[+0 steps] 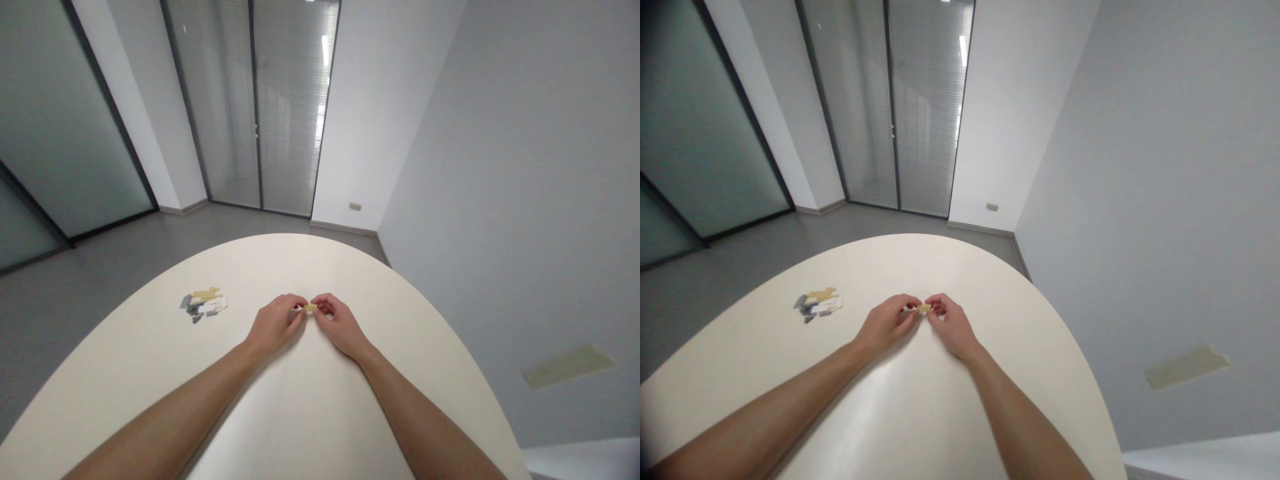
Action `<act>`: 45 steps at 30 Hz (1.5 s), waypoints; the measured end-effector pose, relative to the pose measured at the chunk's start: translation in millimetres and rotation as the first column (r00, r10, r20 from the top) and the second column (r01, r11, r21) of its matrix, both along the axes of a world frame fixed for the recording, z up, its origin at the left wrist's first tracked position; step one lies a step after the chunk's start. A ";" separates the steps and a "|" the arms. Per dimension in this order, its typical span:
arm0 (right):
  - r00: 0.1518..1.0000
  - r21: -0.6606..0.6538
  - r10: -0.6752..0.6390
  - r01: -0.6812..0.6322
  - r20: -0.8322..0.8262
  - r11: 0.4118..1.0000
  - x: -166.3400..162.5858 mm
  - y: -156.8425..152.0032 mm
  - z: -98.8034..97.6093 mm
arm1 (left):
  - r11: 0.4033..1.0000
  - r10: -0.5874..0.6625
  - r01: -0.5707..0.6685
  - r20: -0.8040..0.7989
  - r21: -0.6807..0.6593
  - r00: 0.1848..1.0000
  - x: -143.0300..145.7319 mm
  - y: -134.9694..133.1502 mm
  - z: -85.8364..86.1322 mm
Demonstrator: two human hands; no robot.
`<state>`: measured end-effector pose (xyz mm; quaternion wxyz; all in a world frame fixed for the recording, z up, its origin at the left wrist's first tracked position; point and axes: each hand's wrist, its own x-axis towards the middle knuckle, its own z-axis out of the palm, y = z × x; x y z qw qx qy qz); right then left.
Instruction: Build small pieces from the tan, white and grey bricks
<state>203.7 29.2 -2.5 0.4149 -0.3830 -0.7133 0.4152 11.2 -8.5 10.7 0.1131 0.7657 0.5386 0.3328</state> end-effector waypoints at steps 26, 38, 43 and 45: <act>0.998 0.058 -0.047 0.045 0.030 0.997 -1.4 -5.7 8.6 | 0.999 0.023 -0.023 0.022 0.026 0.999 -0.4 1.2 -1.2; 0.999 0.049 -0.044 0.044 -0.004 0.998 -0.7 -4.8 7.6 | 1.000 0.025 -0.025 0.047 -0.011 0.999 1.2 0.5 0.7; 0.999 0.047 -0.037 0.036 0.013 0.998 -0.8 -5.2 7.1 | 1.000 0.023 -0.023 0.043 0.008 0.999 0.5 0.2 -0.2; 0.999 0.049 -0.044 0.042 0.025 0.998 -0.9 -4.9 6.4 | 1.000 0.023 -0.023 0.043 0.009 0.999 0.4 0.0 -0.7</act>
